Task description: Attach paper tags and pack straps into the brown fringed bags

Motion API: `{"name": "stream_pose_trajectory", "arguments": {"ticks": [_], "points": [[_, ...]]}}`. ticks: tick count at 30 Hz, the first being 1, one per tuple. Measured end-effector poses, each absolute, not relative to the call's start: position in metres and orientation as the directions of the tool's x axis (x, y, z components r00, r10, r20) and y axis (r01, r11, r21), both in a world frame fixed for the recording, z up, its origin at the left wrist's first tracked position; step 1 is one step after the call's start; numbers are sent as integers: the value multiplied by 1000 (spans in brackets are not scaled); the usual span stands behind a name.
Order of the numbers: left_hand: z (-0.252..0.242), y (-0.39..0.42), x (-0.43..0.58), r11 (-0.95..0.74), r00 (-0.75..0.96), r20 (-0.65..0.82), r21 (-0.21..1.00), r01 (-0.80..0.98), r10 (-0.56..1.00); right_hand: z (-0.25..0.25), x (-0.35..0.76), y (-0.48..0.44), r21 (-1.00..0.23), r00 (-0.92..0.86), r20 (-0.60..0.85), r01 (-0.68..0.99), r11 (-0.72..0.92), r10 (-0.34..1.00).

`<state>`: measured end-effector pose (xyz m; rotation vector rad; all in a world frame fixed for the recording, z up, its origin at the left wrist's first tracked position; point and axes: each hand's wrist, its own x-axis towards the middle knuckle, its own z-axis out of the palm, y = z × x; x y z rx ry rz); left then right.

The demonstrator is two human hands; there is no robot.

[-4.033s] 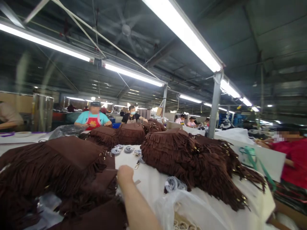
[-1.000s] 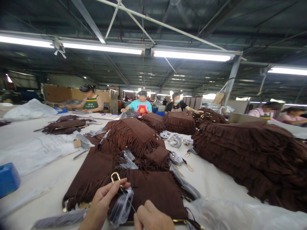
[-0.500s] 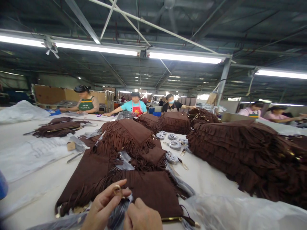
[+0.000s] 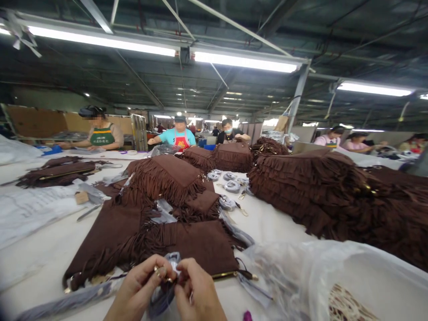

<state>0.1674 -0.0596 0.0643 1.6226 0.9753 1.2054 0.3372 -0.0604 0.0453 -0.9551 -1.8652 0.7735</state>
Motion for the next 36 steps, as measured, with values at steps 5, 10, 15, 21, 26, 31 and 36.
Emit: {"name": "stream_pose_trajectory", "arguments": {"ticks": [5, 10, 15, 21, 26, 31, 36], "points": [[63, -59, 170, -322, 223, 298, 943, 81, 928, 51, 336, -61, -668, -275, 636, 271, 693, 721], [61, -63, 175, -321, 250, 287, 941, 105, 925, 55, 329, -57, -665, -235, 673, 223, 713, 701], [77, -71, 170, -342, 456, 238, 926, 159, 857, 64, 350, -57, -821, -141, 562, 16, 570, 815], [81, -56, 147, -498, 348, 366, 733, 463, 863, 88, 407, -67, -953, -304, 296, -155, 260, 906], [54, -39, 142, -460, 441, 153, 449, 766, 884, 93, 410, -74, -986, -439, 125, -156, 61, 890], [52, -20, 139, -465, 445, 166, 492, 736, 880, 92, 403, -74, -997, -556, 67, -8, 75, 828], [66, 6, 133, -387, 340, 195, 581, 716, 920, 93, 387, -62, -831, -521, 235, 331, 448, 821]]}}
